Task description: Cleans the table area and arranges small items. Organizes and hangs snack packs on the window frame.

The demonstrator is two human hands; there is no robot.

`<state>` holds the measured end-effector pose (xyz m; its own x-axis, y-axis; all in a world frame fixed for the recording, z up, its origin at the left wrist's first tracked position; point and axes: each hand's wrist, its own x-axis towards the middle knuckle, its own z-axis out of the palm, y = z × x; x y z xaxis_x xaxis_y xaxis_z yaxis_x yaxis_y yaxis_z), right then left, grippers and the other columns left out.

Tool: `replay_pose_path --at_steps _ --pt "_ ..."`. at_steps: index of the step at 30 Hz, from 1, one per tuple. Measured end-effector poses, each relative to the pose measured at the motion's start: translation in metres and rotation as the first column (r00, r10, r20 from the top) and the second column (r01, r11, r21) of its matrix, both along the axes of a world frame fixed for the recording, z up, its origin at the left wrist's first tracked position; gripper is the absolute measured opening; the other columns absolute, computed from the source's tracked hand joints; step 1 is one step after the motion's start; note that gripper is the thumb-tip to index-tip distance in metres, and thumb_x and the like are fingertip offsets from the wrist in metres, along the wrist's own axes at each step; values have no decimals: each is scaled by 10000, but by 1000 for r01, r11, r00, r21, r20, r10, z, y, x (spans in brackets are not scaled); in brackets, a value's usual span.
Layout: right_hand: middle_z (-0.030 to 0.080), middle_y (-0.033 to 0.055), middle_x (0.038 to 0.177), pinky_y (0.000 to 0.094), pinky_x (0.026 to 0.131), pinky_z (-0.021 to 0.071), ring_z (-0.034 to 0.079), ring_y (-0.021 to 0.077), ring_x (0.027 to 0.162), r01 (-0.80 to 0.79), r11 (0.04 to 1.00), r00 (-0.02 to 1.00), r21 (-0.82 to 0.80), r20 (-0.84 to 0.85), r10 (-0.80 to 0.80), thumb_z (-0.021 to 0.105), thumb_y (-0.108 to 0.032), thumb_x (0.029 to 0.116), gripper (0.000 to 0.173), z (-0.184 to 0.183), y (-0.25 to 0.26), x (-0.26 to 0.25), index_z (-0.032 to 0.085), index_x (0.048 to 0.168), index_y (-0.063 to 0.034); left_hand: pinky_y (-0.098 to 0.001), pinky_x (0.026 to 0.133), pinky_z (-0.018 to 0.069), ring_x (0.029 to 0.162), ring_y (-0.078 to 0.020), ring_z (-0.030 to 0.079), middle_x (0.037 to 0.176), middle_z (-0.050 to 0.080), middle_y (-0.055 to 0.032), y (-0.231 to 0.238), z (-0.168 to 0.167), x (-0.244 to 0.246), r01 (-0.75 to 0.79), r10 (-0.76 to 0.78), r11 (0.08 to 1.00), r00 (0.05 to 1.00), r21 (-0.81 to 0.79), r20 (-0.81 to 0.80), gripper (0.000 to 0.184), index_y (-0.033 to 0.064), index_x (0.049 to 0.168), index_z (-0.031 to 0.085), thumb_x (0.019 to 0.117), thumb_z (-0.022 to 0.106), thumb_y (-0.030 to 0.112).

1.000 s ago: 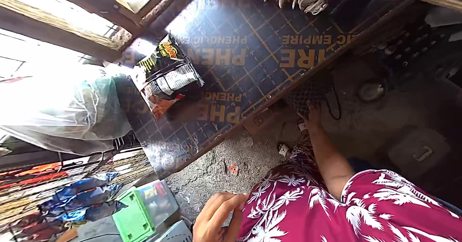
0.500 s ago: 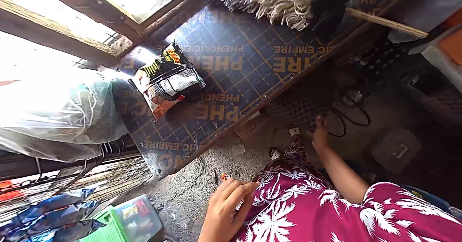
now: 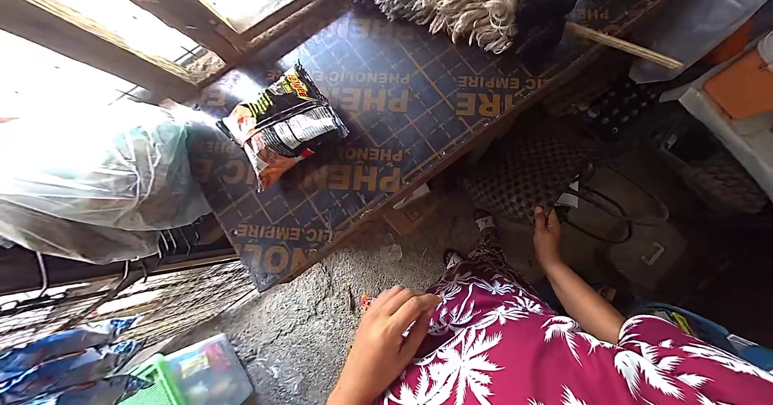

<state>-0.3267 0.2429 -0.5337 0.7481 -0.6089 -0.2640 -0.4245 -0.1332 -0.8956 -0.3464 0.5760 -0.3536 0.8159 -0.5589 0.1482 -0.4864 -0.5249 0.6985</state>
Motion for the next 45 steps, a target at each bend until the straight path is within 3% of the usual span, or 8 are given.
replay_pose_path --at_steps 13,21,25,29,34,37,41,45 --pt "681 151 1035 375 923 532 659 161 980 -506 851 862 142 127 491 494 -219 1088 320 15 35 69 622 1194 55 -289 820 520 899 -135 662 950 737 -8 -9 -1 -6 -44 44 999 999 26 -29 208 144 1064 747 1025 549 196" --pt "667 153 988 354 853 550 650 154 908 -661 741 735 121 302 606 527 -181 1067 286 12 121 101 620 1142 79 -289 839 532 913 -125 667 962 737 -4 -12 -3 -19 -175 177 984 982 33 -61 208 144 1055 752 1029 561 222" --pt "634 278 1268 471 1008 520 655 330 1143 -716 686 698 126 119 706 479 -240 1099 446 -31 111 107 505 1395 92 -301 853 540 934 -133 673 974 738 -5 -15 -8 -22 -224 231 971 970 84 -79 212 147 1060 752 1020 554 215" --pt "555 291 1413 561 1074 473 571 411 1290 -526 792 753 310 -263 604 396 -372 1116 542 -96 68 105 446 1489 19 -327 841 550 938 -155 684 1001 743 -13 -23 -17 -22 -188 202 975 973 118 -116 218 149 1068 750 1018 550 219" --pt "501 290 1468 575 1078 454 522 422 1332 -289 850 822 440 -342 456 464 -470 1081 632 -99 54 125 446 1488 13 -362 850 561 959 -180 694 1030 745 -26 -31 -20 -21 -164 192 971 968 174 -160 231 139 1089 748 1014 545 221" --pt "602 251 1334 540 1001 505 607 355 1200 -289 836 859 466 -260 442 572 -451 1041 581 -71 52 136 542 1386 16 -360 859 559 959 -179 692 1029 742 -26 -36 -20 -18 -156 187 973 966 172 -180 232 139 1098 748 1012 551 227" --pt "666 70 946 334 826 557 634 104 854 -381 835 908 396 -9 419 720 -250 972 310 -47 22 151 637 1104 19 -369 870 561 969 -179 695 1029 741 -24 -40 -21 -14 -145 180 972 965 182 -193 237 143 1102 744 1019 542 235" --pt "654 60 977 274 871 532 616 53 889 -526 824 850 213 146 505 707 -158 969 276 -20 -26 189 625 1142 39 -384 854 566 953 -198 698 1010 740 -36 -46 -27 -9 -120 154 978 967 173 -201 232 136 1097 749 1011 552 221"
